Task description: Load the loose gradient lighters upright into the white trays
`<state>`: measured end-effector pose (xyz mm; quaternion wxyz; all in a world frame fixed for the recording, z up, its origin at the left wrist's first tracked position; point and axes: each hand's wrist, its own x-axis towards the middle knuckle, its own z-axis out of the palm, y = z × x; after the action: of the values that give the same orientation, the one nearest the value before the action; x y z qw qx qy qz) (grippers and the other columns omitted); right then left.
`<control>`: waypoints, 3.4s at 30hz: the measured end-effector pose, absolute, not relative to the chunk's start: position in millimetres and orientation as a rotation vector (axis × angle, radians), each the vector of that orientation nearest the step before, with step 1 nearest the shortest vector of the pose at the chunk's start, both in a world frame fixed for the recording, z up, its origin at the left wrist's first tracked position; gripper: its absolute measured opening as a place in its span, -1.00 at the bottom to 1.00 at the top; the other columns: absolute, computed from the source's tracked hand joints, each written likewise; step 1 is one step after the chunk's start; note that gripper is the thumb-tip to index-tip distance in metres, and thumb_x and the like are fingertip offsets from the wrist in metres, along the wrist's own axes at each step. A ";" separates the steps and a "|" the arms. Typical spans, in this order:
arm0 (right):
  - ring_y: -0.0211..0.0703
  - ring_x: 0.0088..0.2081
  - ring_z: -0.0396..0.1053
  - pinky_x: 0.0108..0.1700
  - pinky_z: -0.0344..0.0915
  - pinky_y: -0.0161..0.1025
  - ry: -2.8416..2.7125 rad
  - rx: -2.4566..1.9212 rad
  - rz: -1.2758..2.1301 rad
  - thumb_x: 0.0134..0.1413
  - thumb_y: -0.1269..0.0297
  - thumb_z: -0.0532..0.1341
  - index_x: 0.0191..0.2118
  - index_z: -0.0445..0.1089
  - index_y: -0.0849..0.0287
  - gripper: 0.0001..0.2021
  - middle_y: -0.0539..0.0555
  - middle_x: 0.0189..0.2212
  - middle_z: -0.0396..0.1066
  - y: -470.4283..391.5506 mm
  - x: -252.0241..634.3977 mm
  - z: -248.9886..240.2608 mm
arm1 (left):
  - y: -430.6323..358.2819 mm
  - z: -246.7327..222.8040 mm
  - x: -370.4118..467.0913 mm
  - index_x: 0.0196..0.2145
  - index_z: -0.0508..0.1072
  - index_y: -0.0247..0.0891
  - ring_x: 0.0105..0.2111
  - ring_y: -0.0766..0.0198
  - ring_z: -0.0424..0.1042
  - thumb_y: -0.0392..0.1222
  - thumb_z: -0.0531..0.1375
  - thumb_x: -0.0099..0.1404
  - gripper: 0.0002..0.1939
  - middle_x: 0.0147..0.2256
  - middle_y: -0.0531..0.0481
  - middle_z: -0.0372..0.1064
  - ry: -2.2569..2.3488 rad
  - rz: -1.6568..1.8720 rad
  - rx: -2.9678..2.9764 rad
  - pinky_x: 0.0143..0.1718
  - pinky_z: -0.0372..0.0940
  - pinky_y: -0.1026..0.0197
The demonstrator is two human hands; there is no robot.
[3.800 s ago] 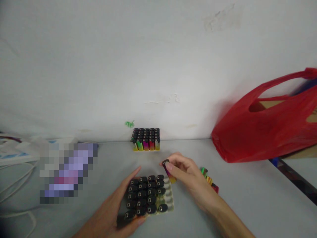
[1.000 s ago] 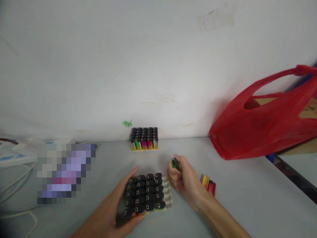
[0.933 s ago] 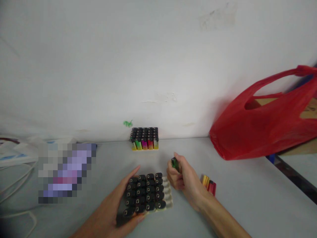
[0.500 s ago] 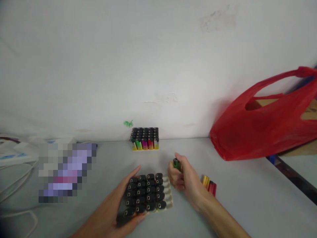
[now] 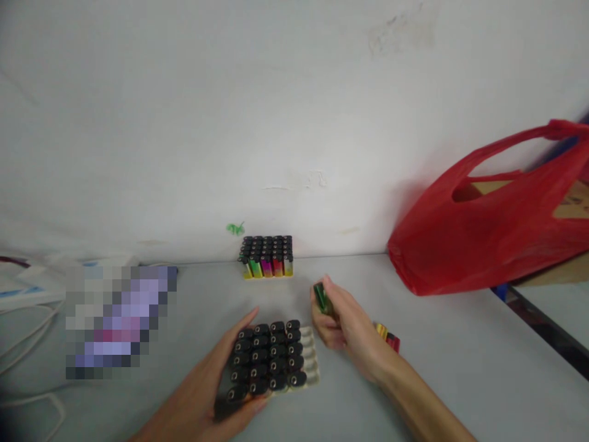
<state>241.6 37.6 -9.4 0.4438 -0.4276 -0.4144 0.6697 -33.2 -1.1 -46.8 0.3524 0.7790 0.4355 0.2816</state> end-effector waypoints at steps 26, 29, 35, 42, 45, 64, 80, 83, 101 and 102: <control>0.03 -0.15 0.51 -0.04 0.41 -0.06 -1.836 -1.232 1.514 0.18 0.04 0.55 0.01 0.70 -0.05 -0.68 0.05 -0.20 0.65 28.0 288.4 25.4 | 1.4 -56.9 -35.4 0.59 -0.10 0.11 0.37 -0.22 0.43 -0.28 0.39 0.39 0.05 0.46 -0.18 0.31 1.131 0.704 2.035 0.42 0.32 -0.33; -0.01 -0.24 0.49 -0.17 0.40 -0.10 -1.859 -1.347 1.445 0.24 -0.06 0.49 0.11 0.63 -0.07 -0.61 0.05 -0.20 0.60 28.9 300.2 26.7 | 1.1 -55.2 -33.9 0.59 -0.07 0.13 0.38 -0.19 0.43 -0.30 0.40 0.37 0.06 0.46 -0.14 0.31 1.135 0.711 2.030 0.44 0.31 -0.29; -0.04 -0.51 0.34 -0.42 0.07 -0.13 -1.899 -2.091 0.441 0.25 -0.29 0.35 -0.50 0.38 0.05 -0.46 0.10 -0.57 0.44 37.3 345.1 21.1 | -0.7 -50.0 -32.5 0.59 -0.12 0.23 0.37 -0.11 0.44 -0.30 0.39 0.38 0.07 0.45 -0.06 0.32 1.161 0.695 2.019 0.45 0.31 -0.24; 0.00 -0.65 0.47 -0.65 0.24 -0.19 -1.661 -2.229 1.298 0.07 -0.23 0.48 -0.37 0.39 0.06 -0.53 0.18 -0.55 0.63 24.0 353.7 14.8 | 0.2 -50.7 -35.3 0.59 -0.13 0.19 0.41 -0.13 0.39 -0.27 0.36 0.42 0.04 0.48 -0.10 0.27 1.151 0.682 2.035 0.47 0.28 -0.25; -0.02 -0.64 0.48 -0.65 0.23 -0.22 -1.710 -2.073 1.323 0.06 0.00 0.51 -0.36 0.30 0.03 -0.61 0.08 -0.59 0.60 25.9 338.1 4.8 | 0.2 -53.8 -36.5 0.59 -0.13 0.17 0.38 -0.16 0.43 -0.26 0.38 0.40 0.05 0.47 -0.12 0.30 1.167 0.688 2.044 0.45 0.30 -0.27; -0.08 -0.44 0.44 -0.38 0.19 -0.20 -1.826 -1.644 0.989 0.30 0.00 0.45 -0.31 0.45 0.09 -0.68 0.04 -0.47 0.56 40.3 279.9 -11.2 | 7.3 -60.7 -37.6 0.58 -0.09 0.26 0.31 -0.19 0.49 -0.26 0.44 0.29 0.14 0.40 -0.07 0.39 1.151 0.693 1.968 0.40 0.33 -0.31; -0.31 -0.52 0.29 -0.51 0.17 -0.38 -1.091 -1.194 1.556 0.37 -0.09 0.36 -0.01 0.45 0.17 -0.61 0.01 -0.41 0.52 44.6 288.3 9.5 | 23.0 -43.6 -46.1 0.56 -0.14 0.31 0.08 -0.05 0.64 -0.37 0.46 0.07 0.32 0.27 0.03 0.48 0.987 0.609 1.913 0.12 0.54 0.01; -0.24 -0.43 0.39 -0.43 0.28 -0.35 -1.019 -1.083 1.674 0.29 0.11 0.38 -0.12 0.45 0.16 -0.76 0.07 -0.36 0.54 43.8 286.1 10.1 | 19.3 -42.3 -43.8 0.57 -0.14 0.26 0.19 -0.08 0.58 -0.34 0.44 0.13 0.26 0.30 -0.01 0.45 0.992 0.603 1.837 0.23 0.49 -0.07; -0.31 -0.56 -0.16 -0.54 -0.10 -0.30 -0.856 -0.851 1.929 0.31 -0.27 0.21 -0.54 0.14 0.07 -0.41 -0.16 -0.58 -0.06 41.2 258.7 -4.8 | 19.3 -49.2 -39.9 0.57 -0.18 0.22 0.23 -0.10 0.54 -0.33 0.44 0.12 0.28 0.31 -0.03 0.45 0.995 0.600 1.795 0.30 0.41 -0.10; -0.33 -0.57 -0.19 -0.56 -0.14 -0.30 -0.854 -0.851 1.935 0.31 -0.27 0.22 -0.56 0.08 0.06 -0.40 -0.17 -0.59 -0.09 41.7 257.3 -7.0 | 19.3 -49.4 -40.3 0.57 -0.18 0.24 0.23 -0.09 0.54 -0.34 0.44 0.11 0.29 0.31 -0.01 0.45 1.000 0.594 1.801 0.30 0.41 -0.10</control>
<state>257.3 41.7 -7.0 0.4177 -0.3393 -0.3403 0.7711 -40.3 19.3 -49.4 0.4783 0.7378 0.4094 0.2433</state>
